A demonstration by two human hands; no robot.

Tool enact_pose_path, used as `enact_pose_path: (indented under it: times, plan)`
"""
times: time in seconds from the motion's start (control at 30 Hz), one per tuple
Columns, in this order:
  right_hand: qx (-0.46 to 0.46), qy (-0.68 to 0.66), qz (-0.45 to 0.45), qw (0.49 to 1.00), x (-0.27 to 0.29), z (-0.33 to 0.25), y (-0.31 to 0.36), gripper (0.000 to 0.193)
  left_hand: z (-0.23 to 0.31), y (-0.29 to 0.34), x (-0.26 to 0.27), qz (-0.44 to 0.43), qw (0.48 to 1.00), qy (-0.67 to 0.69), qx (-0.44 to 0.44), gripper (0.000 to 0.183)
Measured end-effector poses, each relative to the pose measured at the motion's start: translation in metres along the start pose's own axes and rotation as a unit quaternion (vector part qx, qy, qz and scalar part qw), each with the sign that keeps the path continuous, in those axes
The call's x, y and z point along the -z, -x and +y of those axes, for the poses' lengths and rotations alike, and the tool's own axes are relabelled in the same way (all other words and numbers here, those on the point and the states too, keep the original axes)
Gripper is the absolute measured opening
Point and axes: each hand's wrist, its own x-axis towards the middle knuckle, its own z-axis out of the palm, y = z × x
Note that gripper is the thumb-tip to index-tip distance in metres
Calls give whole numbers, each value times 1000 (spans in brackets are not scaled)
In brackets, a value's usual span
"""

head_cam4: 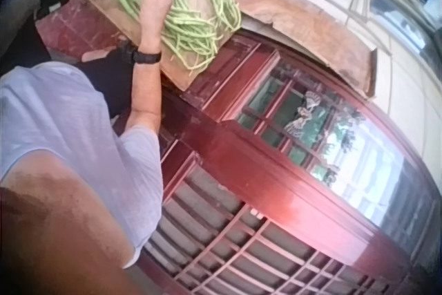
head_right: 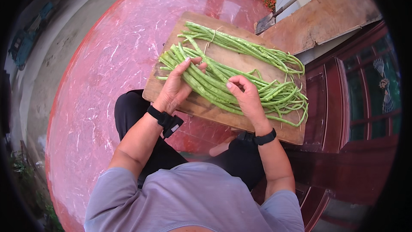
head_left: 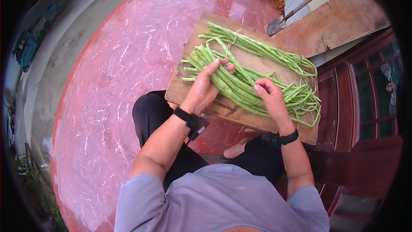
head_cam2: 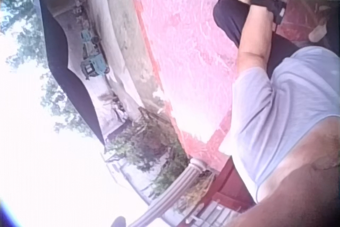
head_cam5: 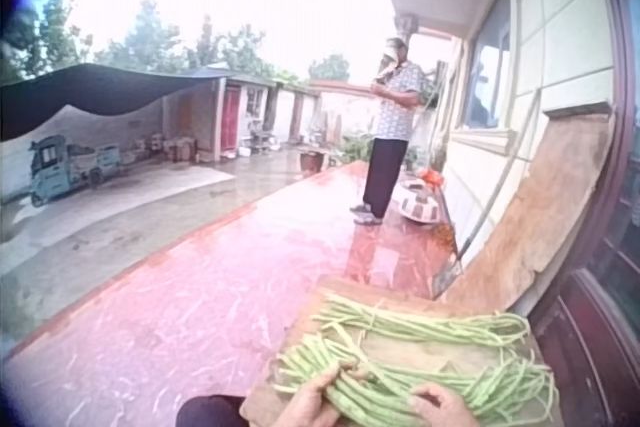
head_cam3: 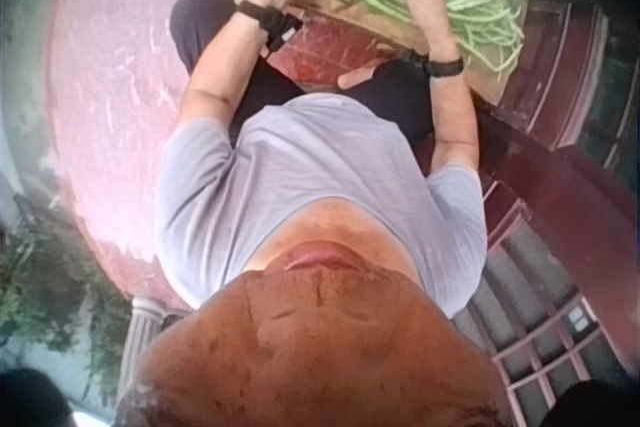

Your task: The person bundles long beans by hand on a wooden board, gathering them into groups and tying each bunch with a string. They pick up individual beans to even out the bundles, wrap the string around the middle, and secure it with a knot.

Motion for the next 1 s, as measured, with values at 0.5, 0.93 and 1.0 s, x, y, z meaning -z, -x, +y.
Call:
enact_pose_path:
  times: [0.5, 0.93, 1.0]
  plan:
    - [147, 179, 46, 972, -17, -4, 5, 15, 3, 14, -20, -86, 995, -33, -25, 59]
    - [216, 408, 50, 885, 4, -19, -31, 19, -4, 6, -9, 7, 999, -49, -3, 21]
    - [208, 420, 50, 882, 7, -6, -49, 18, -5, 7, -17, 78, 993, -71, -55, 19]
